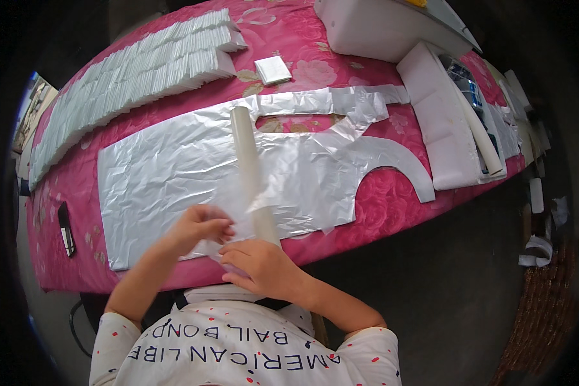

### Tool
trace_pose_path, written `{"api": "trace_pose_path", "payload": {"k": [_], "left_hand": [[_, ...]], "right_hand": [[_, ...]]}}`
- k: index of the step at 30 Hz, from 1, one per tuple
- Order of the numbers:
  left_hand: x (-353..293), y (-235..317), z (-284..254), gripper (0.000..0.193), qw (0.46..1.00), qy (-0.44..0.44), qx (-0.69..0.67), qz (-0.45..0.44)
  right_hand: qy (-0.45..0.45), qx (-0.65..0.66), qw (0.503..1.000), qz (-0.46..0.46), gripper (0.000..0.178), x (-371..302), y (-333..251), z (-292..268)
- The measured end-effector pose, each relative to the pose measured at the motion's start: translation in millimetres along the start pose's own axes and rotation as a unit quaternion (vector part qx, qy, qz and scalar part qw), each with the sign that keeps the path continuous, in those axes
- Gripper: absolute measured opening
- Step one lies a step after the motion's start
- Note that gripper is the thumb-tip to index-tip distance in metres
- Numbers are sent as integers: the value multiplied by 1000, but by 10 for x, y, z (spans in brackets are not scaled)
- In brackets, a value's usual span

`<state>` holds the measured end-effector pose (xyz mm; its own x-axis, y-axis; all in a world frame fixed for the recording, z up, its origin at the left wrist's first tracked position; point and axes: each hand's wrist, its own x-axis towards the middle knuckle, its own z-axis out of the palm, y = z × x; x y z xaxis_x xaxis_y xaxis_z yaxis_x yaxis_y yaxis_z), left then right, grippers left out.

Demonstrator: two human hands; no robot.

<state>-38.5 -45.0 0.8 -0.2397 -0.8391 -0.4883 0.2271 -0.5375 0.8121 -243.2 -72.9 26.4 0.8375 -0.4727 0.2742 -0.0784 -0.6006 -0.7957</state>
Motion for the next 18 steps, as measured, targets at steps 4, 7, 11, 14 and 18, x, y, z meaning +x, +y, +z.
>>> {"api": "trace_pose_path", "payload": {"k": [4,7,11,14,18], "left_hand": [[-522,-30,-988,17,989,119,59,-57],[-963,-65,-1521,14,964,200,151,-94],[-1259,-84,-1710,16,870,318,370,-67],[-1125,48,-1307,32,704,404,578,86],[-645,57,-648,47,683,342,575,294]], "right_hand": [[76,-104,990,54,27,-197,-50,-100],[109,-220,953,176,31,-384,-56,-164],[-4,-149,910,386,44,-492,-116,-111],[-52,-94,892,439,48,-536,-91,37],[-61,-58,893,443,42,-526,-75,88]]}}
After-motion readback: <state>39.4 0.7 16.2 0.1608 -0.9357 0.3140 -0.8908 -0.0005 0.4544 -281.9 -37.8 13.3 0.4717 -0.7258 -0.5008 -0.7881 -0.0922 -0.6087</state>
